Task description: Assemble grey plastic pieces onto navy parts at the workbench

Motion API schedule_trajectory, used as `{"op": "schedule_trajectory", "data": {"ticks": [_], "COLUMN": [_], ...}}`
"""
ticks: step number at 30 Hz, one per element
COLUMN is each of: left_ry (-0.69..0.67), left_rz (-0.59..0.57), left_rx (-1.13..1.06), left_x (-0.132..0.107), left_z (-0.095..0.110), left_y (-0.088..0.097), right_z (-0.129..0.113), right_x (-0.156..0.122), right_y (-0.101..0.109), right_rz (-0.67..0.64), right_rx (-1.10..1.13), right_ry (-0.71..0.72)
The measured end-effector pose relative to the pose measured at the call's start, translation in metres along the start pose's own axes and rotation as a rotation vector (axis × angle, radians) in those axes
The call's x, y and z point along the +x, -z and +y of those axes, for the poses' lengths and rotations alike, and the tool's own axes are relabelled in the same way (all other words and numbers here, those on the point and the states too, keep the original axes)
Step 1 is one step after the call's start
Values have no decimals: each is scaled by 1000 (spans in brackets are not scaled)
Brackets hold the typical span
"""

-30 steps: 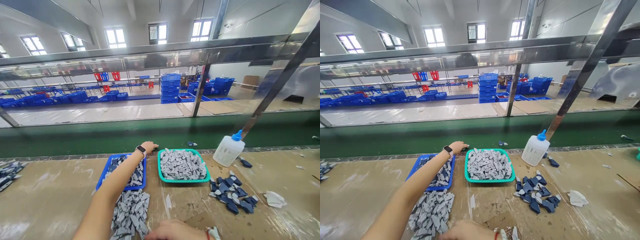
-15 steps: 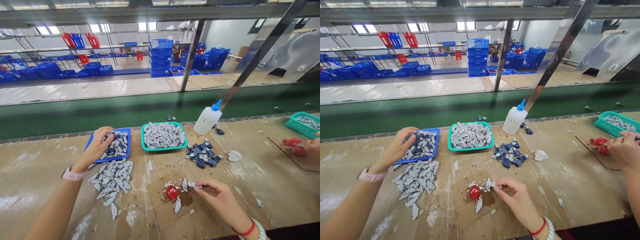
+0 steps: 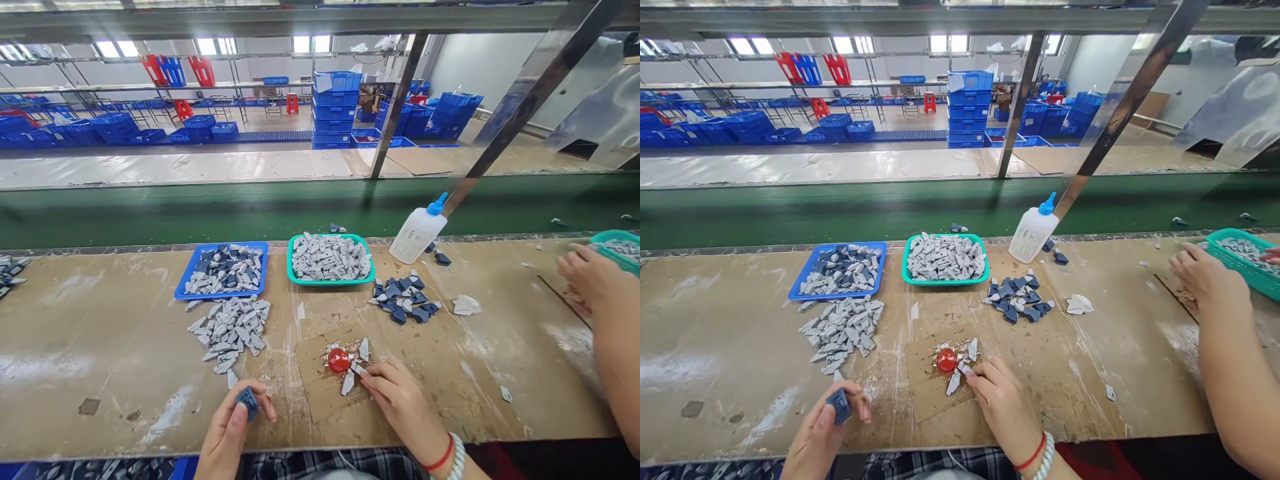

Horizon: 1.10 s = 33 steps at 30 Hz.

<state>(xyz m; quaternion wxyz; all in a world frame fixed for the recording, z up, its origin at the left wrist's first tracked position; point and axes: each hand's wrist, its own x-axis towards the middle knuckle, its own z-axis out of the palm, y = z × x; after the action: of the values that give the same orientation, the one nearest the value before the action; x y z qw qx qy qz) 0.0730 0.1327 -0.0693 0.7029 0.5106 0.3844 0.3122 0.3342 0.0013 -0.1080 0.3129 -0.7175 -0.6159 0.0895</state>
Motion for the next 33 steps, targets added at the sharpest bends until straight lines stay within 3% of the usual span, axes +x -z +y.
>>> {"op": "schedule_trajectory", "data": {"ticks": [3, 5, 9, 11, 13, 16, 19, 22, 25, 29, 31, 33], "left_ry": [-18, -2, 57, 44, -3, -88, -151, -233, -293, -244, -195, -135], "left_rz": [-85, -134, -254, -296, -343, -382, -377, -333, -245, -175, -163, -40], "left_rx": [19, 44, 194, 281, 321, 331, 353, 393, 471, 467, 437, 385], "left_x": [3, 8, 19, 24, 27, 29, 29, 29, 26, 20, 15, 10], "left_z": [-2, -1, 9, 17, 24, 27, 22, 18, 15, 9, 3, -1], "left_y": [-6, -17, -51, -70, -86, -100, -103, -103, -105, -108, -101, -79], "right_z": [-4, -7, -16, -25, -36, -53, -66, -72, -74, -78, -81, -83], "right_x": [3, 6, 13, 18, 22, 28, 34, 35, 30, 19, 17, 21], "right_y": [5, 11, 25, 33, 41, 51, 55, 51, 39, 23, 20, 22], "right_rz": [17, 79, 144, 142, 182, 287, 334, 326, 298, 205, 82, -28], "right_rx": [128, 289, 663, 787, 791, 639, 492, 438, 371, 179, 155, 212], "right_ry": [-57, -185, -503, -530, -448, -163, 60, 134, 190, 252, 308, 369]}}
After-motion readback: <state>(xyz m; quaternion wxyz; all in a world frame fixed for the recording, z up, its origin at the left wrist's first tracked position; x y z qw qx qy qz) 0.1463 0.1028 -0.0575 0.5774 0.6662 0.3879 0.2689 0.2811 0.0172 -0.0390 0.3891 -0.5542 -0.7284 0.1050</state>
